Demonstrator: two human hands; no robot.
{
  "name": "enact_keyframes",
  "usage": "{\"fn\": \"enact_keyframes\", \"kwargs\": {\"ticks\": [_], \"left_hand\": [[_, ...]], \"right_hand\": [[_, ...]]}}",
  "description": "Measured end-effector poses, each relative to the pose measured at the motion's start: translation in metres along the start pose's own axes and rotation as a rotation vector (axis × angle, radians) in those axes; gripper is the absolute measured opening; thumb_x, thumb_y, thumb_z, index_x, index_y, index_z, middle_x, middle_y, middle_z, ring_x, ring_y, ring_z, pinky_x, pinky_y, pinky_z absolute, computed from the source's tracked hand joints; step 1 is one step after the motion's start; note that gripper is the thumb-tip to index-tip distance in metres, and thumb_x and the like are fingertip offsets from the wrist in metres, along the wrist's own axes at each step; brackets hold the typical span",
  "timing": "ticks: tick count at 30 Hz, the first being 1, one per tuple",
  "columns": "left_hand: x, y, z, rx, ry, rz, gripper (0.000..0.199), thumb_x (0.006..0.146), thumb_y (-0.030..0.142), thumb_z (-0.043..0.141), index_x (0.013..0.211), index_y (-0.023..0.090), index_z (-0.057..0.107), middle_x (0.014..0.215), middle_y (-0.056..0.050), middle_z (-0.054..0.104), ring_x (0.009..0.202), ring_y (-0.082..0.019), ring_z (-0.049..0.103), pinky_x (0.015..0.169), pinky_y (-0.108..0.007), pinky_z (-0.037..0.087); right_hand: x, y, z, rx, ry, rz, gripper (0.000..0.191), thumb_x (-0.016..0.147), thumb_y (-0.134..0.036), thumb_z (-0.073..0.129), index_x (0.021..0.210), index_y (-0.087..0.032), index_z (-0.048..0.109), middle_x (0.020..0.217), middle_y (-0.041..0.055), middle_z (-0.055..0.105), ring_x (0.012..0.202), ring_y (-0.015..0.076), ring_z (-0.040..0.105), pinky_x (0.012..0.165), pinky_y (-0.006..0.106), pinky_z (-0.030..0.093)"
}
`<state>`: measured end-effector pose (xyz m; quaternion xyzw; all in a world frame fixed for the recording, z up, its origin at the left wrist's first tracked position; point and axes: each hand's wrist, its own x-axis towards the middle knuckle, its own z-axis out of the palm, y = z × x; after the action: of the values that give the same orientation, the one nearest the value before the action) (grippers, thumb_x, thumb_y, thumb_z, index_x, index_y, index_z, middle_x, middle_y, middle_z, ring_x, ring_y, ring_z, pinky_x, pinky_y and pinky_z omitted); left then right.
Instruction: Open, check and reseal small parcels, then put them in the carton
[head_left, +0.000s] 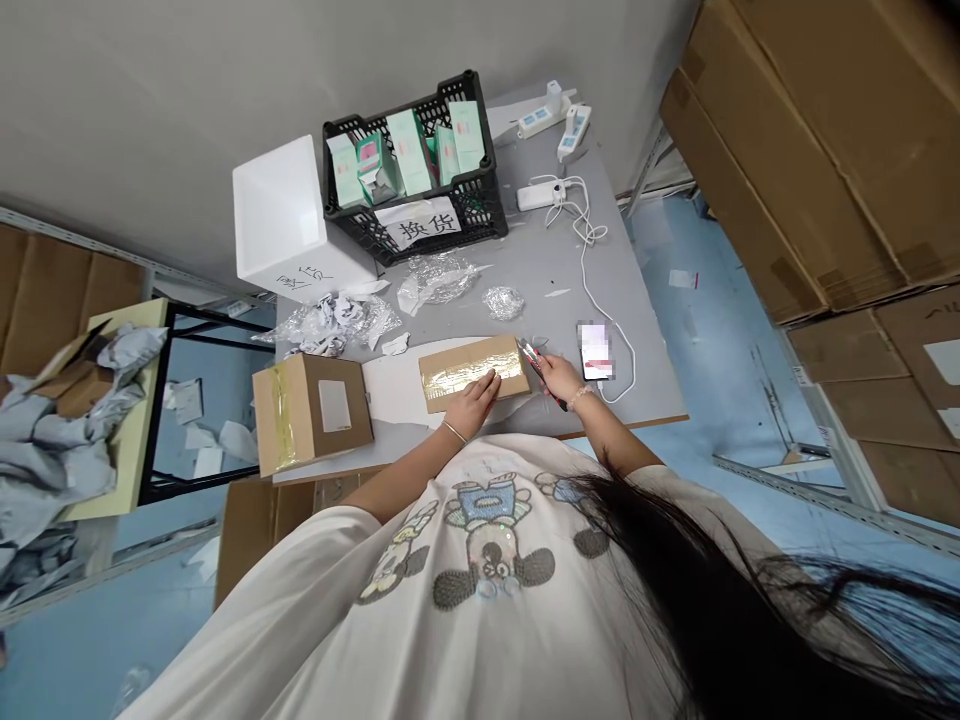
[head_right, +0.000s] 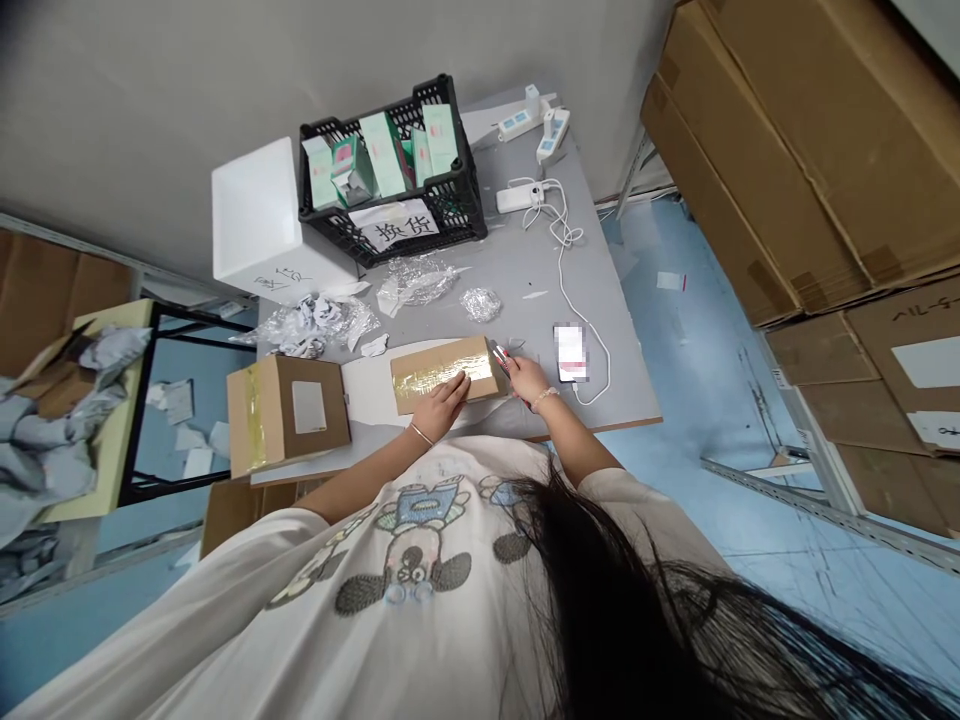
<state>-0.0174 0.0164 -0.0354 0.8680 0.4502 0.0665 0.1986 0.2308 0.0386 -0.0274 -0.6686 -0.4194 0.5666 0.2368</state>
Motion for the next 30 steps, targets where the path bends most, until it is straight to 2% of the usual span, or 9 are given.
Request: {"fn": "enact_keyframes", "kwargs": {"ticks": [4,7,14,16,22,30], "left_hand": [[0.003,0.003,0.003,0.049,-0.032,0.01,0.055,0.095,0.017,0.038,0.151,0.018,0.034,0.158,-0.009,0.029,0.139,-0.028,0.038,0.115,-0.043,0.032],[0.003,0.004,0.005,0.135,-0.041,0.025,0.059,0.093,0.013,0.037,0.152,0.016,0.031,0.158,-0.009,0.028,0.137,-0.029,0.04,0.113,-0.043,0.033],[0.002,0.008,0.004,0.383,-0.151,0.053,0.066,0.089,0.006,0.035,0.154,0.011,0.022,0.158,-0.014,0.023,0.137,-0.027,0.04,0.109,-0.041,0.039],[0.003,0.011,0.004,0.417,-0.176,0.067,0.068,0.088,0.005,0.034,0.154,0.009,0.019,0.158,-0.016,0.023,0.139,-0.027,0.038,0.109,-0.042,0.038],[0.003,0.02,0.005,0.427,-0.21,0.086,0.068,0.087,0.002,0.032,0.153,0.005,0.02,0.155,-0.02,0.029,0.143,-0.029,0.031,0.11,-0.045,0.034],[0.003,0.021,0.005,0.374,-0.223,0.071,0.065,0.088,0.004,0.029,0.152,0.004,0.023,0.153,-0.02,0.033,0.145,-0.027,0.027,0.111,-0.046,0.033]], "right_hand": [[0.0,0.001,0.0,-0.034,-0.027,0.002,0.042,0.094,-0.055,0.043,0.094,-0.02,0.066,0.061,0.0019,0.059,0.04,0.0138,0.052,0.046,0.026,0.039],[0.001,0.001,-0.003,-0.091,-0.037,-0.021,0.044,0.094,-0.056,0.043,0.1,-0.019,0.067,0.061,0.0026,0.06,0.043,0.0153,0.054,0.05,0.027,0.041],[0.007,-0.008,-0.022,-0.571,-0.096,-0.152,0.047,0.099,-0.052,0.035,0.1,-0.016,0.065,0.08,0.008,0.07,0.061,0.0165,0.063,0.06,0.024,0.042],[0.006,-0.011,-0.026,-0.644,-0.134,-0.166,0.047,0.1,-0.051,0.032,0.102,-0.016,0.064,0.083,0.0086,0.07,0.06,0.016,0.063,0.061,0.024,0.041],[-0.002,-0.005,-0.037,-0.705,-0.231,-0.167,0.05,0.1,-0.051,0.028,0.104,-0.017,0.064,0.078,0.0069,0.07,0.045,0.0135,0.056,0.054,0.025,0.037],[-0.019,0.008,-0.041,-0.723,-0.232,-0.189,0.05,0.099,-0.052,0.031,0.101,-0.016,0.065,0.077,0.0065,0.069,0.049,0.0139,0.056,0.055,0.025,0.035]]}}
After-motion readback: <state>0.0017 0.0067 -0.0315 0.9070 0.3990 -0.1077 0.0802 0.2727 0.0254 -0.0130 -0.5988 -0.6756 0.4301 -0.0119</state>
